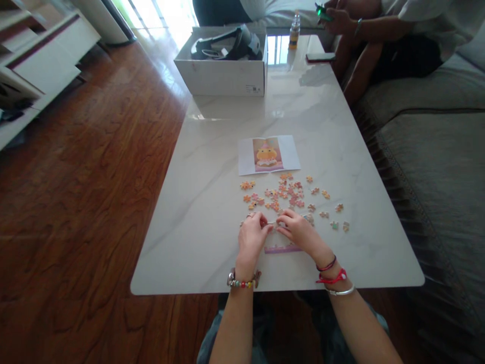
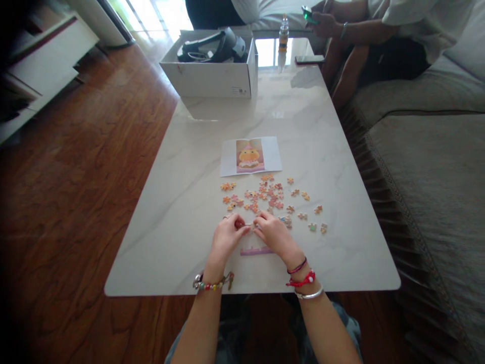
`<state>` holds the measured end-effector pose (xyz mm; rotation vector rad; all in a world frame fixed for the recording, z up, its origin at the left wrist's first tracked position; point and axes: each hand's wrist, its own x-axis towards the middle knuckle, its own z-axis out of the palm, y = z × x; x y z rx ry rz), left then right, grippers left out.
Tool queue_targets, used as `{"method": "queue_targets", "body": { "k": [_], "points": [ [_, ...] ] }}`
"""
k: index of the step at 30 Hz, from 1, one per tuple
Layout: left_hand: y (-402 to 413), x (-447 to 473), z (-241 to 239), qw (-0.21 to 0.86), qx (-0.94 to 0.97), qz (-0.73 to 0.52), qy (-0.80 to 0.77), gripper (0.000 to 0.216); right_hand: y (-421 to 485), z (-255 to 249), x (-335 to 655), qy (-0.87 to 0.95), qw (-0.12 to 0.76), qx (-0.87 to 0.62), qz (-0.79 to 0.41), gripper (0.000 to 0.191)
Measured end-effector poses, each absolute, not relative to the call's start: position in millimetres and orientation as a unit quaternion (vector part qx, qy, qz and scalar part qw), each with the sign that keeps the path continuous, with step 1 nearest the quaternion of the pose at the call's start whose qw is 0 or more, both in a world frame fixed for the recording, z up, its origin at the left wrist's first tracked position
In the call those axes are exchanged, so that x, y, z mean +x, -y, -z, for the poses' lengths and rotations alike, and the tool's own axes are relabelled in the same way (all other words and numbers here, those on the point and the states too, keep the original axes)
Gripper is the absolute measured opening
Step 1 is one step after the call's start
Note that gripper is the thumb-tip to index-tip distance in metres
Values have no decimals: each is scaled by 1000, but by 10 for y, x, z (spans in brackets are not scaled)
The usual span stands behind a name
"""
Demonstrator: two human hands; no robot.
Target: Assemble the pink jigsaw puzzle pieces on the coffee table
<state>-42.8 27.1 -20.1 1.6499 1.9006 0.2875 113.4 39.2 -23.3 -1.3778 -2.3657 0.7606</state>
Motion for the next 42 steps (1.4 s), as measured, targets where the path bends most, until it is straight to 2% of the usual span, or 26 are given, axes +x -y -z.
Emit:
{"method": "queue_targets", "body": {
  "k": [4, 10, 15, 20, 23, 26, 31, 37, 42],
  "points": [
    [-276, -415, 194, 285, 621, -99, -724, 10, -416, 196, 1191, 825, 157, -484, -244, 10],
    [-283, -416, 186, 287, 621, -90, -724, 11, -407, 210, 1059, 856, 90, -468, -202, 9],
    [-293, -421, 177, 289, 616, -83, -728, 9, -420, 165, 1248, 828, 134, -499, -218, 12],
    [-302, -411, 154, 300, 611, -87, -727, 8, -468, 212, 1481, 802, 163, -524, -234, 25],
    [-299, -405, 136, 297, 608, -83, -731, 8, -492, 249, 1431, 773, 183, -586, -161, 19],
    [-289, -413, 120, 291, 612, -80, -731, 8, -492, 279, 1296, 764, 152, -620, -93, 12],
    [-275, -447, 131, 309, 617, -96, -717, 5, -461, 280, 1200, 755, 118, -640, -76, 6],
    [-264, -462, 180, 305, 618, -116, -715, 5, -389, 185, 1164, 827, 124, -525, -160, 4],
    [-259, -479, 199, 308, 627, -125, -705, 5, -351, 196, 1063, 871, 58, -470, -129, 4]
  ]
}}
